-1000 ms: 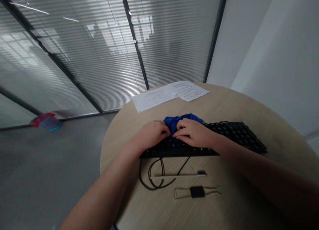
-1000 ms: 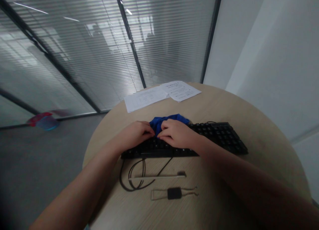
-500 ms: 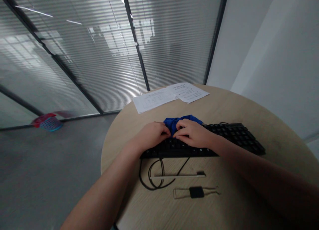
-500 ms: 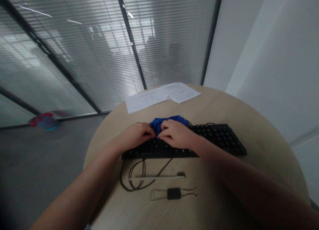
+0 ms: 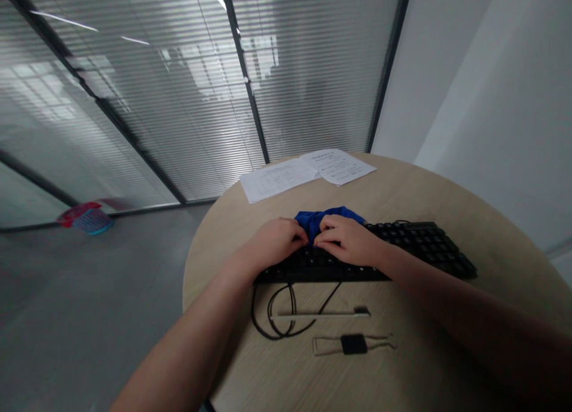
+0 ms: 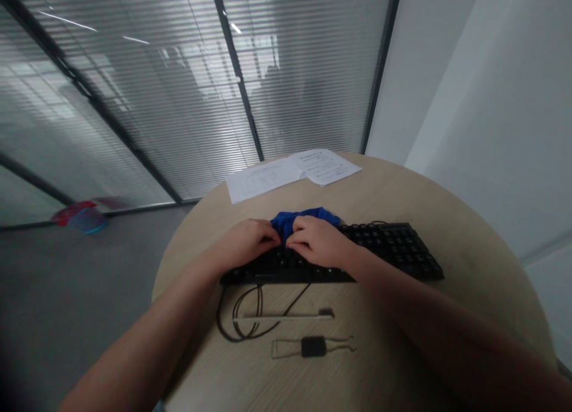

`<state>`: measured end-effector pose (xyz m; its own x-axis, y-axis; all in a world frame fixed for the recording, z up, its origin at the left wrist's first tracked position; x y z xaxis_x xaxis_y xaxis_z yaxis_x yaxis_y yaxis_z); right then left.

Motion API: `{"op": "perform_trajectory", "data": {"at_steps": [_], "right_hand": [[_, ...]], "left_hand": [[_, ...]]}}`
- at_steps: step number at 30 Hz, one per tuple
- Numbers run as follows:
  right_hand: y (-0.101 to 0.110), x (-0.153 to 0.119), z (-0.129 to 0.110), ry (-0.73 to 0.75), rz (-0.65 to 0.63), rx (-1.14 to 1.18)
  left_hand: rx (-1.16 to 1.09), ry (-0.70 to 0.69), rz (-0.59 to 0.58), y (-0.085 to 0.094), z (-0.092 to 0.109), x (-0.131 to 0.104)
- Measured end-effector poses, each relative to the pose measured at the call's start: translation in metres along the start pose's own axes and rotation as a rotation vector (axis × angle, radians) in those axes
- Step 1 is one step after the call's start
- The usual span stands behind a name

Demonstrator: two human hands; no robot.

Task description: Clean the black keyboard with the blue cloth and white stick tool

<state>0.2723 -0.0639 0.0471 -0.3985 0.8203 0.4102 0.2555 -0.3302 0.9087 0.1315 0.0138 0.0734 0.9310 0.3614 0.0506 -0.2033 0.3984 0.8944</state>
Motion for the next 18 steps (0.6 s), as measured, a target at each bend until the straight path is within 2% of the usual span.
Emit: {"op": "perform_trajectory", "data": {"at_steps": [3, 8, 11, 18], "right_hand": [[-0.0017, -0.0006, 0.0021, -0.042, -0.014, -0.016], [-0.0017, -0.0001, 0.0019, -0.003, -0.031, -0.007], [-0.0005, 0.0008, 0.0015, 0.020, -0.034, 0.012], [-0.0033, -0.0018, 0.0051, -0.025, 0.013, 0.013]], "left_hand": [[0.022, 0.016, -0.027, 0.0017, 0.0030, -0.0019], [-0.037, -0.069, -0.083, 0.0018, 0.0000, -0.0034], [-0.055, -0.083, -0.060, 0.0009, -0.0033, -0.0019], [-0.062, -0.025, -0.032, 0.0047, -0.0052, -0.0036]]}}
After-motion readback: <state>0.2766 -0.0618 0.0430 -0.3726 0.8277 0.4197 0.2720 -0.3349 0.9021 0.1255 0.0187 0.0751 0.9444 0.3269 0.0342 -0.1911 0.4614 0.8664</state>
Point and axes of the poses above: each hand's wrist, its own x-axis towards the middle knuckle, its own y-axis out of the back of the hand, z = x × y, the point moved 5 cm from there along x, towards the middle knuckle, and after that the axes turned 14 degrees about -x, right-handed, at the moved point
